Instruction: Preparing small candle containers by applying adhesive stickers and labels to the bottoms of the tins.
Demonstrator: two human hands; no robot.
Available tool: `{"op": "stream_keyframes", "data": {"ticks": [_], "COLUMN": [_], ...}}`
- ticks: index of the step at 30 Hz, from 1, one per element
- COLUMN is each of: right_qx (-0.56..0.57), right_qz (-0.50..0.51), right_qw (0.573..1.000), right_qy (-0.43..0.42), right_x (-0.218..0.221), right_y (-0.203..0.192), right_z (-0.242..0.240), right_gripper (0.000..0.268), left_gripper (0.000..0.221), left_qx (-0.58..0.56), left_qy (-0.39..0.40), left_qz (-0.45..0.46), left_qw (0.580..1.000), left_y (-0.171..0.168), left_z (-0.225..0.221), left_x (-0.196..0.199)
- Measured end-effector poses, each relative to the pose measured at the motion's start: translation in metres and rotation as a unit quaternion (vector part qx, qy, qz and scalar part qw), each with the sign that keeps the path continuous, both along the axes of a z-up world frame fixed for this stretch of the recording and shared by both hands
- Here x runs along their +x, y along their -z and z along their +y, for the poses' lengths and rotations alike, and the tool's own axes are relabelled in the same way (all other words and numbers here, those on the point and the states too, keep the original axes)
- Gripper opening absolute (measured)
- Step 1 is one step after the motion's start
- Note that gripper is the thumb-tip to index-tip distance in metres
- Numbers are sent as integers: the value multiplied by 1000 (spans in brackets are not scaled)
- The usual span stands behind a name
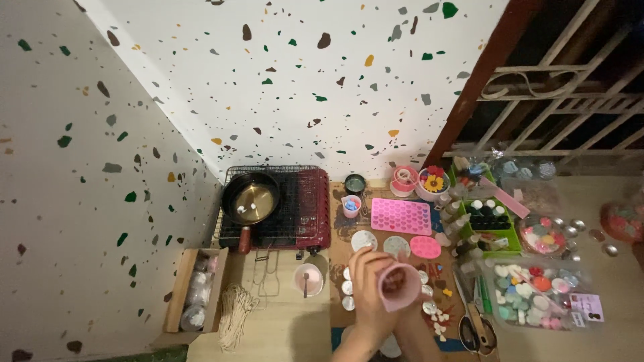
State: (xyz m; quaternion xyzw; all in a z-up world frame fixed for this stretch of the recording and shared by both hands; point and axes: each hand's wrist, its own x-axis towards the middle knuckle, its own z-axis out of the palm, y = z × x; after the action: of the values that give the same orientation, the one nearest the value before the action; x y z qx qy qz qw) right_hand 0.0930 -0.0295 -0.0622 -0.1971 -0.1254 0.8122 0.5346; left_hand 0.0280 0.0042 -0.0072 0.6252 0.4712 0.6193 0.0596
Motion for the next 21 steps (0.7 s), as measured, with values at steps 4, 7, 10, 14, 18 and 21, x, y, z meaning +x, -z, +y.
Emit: {"op": "stream_keyframes", "data": {"ticks": [4, 7, 10, 14, 18, 21], "right_qx": [-39, -67, -95, -130, -162, -185], "right_qz": [-35, -62, -90, -126, -162, -186], "right_qw": [999, 996, 991, 983, 973, 965], "right_qy": [5, 7, 6, 7, 2, -4], "right_x": [-13, -16, -13, 4, 25, 41], "right_y": [19, 31, 44, 65, 105, 151], "right_z": [-7, 12, 52, 126, 218, 293], "right_gripper": [57, 55, 54, 53, 52, 51], "left_gripper": [62, 66, 53, 52, 103, 122], "left_qx": [-44, -77, -95, -100, -251, -390], "left_qy": [98, 146, 108, 112, 108, 101], "left_qz": [-22, -20, 0, -11, -105, -103], "left_qw": [994, 986, 990, 989, 956, 909], "left_y": [-37, -23, -16, -8, 43, 60], "left_z": [-1, 18, 42, 84, 133, 155], "left_x": [-19, -25, -29, -34, -41, -61]}}
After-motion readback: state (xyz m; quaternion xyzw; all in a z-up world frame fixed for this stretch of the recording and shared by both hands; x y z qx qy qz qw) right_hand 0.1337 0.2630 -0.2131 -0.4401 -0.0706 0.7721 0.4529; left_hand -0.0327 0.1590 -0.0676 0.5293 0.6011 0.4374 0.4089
